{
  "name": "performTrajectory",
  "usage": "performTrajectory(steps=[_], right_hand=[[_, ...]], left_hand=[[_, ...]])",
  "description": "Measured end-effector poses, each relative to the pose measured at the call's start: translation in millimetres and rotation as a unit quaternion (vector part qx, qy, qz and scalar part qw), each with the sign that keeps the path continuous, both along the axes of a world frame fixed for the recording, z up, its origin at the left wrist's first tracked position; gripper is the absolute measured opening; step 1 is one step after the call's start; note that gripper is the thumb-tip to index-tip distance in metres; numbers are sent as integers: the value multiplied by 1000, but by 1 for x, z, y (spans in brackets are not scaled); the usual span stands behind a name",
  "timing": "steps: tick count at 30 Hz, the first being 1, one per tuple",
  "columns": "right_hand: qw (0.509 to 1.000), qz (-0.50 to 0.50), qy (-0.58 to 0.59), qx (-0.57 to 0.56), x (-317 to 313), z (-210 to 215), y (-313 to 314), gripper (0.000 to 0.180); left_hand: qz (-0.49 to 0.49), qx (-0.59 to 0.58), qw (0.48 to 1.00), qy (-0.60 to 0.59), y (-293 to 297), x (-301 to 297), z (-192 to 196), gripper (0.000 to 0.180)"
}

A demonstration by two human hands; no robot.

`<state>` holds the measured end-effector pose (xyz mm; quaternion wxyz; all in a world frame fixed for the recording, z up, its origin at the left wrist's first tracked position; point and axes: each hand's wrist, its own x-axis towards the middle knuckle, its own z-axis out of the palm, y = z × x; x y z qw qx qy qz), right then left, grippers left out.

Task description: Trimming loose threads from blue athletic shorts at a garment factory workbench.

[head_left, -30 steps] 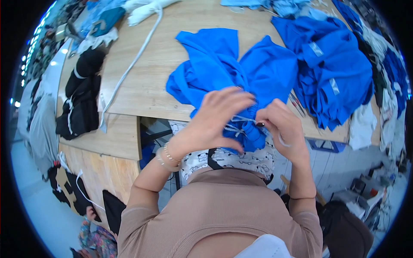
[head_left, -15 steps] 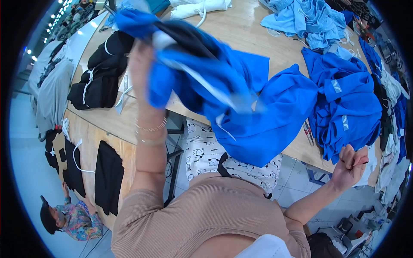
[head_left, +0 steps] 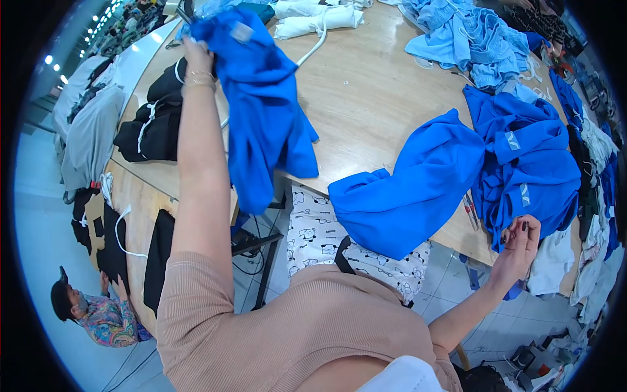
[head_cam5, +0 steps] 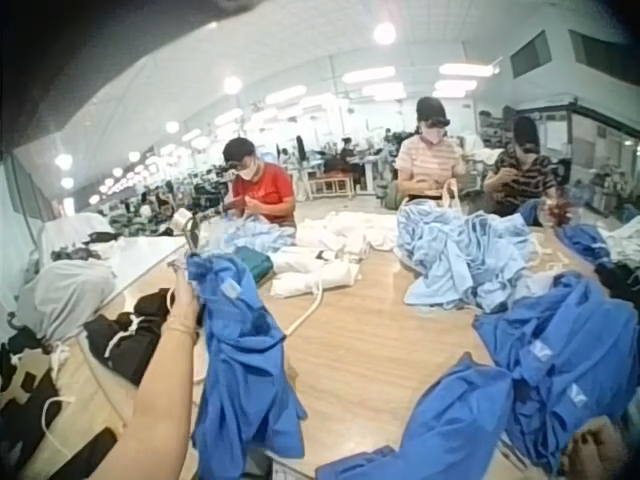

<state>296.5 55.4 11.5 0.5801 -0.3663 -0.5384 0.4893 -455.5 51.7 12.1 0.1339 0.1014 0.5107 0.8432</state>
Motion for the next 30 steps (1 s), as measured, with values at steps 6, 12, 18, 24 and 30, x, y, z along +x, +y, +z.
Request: performTrajectory(steps=[6,12,18,24,30], right_hand=[[995,-15,-94,-6,0,-15,3,10],[991,57,-117,-39,-28,-16,4,9],[985,122,-109,-64,-45,-11,-2,12],[929,-9,-370,-1,-51,-48,12,28],[887,-162,-417,-116,-97,-104,73,42]], left_hand=[[115,-383,887,233,-31,70,-150,65],[27,-654,638,405,-14,207,-126,89],[155,-438,741,485,35,140,-92,28],[-32,-516,758,397,50,176,-76,73],[-348,-292,814,362,25,330,-107,31]])
